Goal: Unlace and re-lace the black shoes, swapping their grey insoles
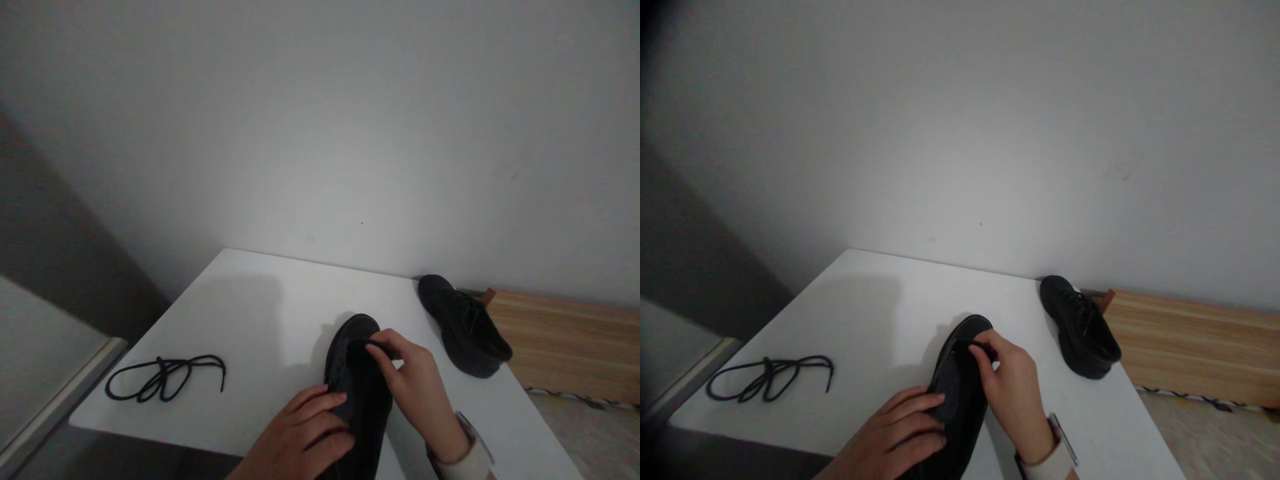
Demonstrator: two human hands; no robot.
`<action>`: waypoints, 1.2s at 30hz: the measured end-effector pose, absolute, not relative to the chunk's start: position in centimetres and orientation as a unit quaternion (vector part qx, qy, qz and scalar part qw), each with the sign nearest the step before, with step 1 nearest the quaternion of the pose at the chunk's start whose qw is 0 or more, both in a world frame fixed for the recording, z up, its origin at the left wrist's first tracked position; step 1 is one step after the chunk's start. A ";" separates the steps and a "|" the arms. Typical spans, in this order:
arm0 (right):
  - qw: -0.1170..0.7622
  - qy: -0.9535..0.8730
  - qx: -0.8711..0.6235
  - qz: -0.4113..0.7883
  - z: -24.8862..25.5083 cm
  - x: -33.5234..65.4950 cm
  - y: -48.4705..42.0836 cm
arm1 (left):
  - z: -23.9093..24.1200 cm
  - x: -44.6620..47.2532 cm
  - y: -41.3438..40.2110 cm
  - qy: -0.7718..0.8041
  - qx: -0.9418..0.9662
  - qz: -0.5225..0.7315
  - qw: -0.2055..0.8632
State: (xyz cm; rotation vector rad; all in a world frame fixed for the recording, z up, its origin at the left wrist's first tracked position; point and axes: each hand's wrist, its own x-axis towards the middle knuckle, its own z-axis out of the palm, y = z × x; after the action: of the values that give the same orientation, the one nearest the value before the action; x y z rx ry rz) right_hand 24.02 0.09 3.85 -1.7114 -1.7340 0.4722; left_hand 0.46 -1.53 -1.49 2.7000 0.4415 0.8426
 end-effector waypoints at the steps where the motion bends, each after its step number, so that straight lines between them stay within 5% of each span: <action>1: 0.331 -0.652 -0.654 0.197 3.9 24.3 0.6 | -1.6 0.7 -1.5 0.151 0.932 0.302 0.131; 11: 0.384 -0.607 -0.654 0.237 1.1 25.3 3.5 | -5.2 0.7 -2.9 0.223 0.877 0.360 0.226; 19: 0.434 -0.703 -0.552 0.115 7.4 25.1 -0.2 | -8.8 1.5 -6.4 0.356 0.818 0.380 0.246; 24: 0.102 -0.849 -0.414 0.312 8.8 21.9 -1.9 | -8.3 2.1 -5.7 0.366 0.800 0.359 0.312; 28: -0.120 -0.854 -0.428 0.269 7.2 19.0 -1.2 | -8.8 2.1 -5.7 0.364 0.801 0.348 0.323; 36: -0.176 -0.839 -0.495 0.141 5.0 16.8 -0.8 | -7.6 1.9 -5.9 0.359 0.796 0.354 0.336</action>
State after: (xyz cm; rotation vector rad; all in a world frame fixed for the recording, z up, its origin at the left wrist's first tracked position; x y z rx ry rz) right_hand 16.80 -0.81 4.96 -1.7567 -2.9793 0.5010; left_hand 1.94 -5.94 -7.64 2.0751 0.9353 0.9233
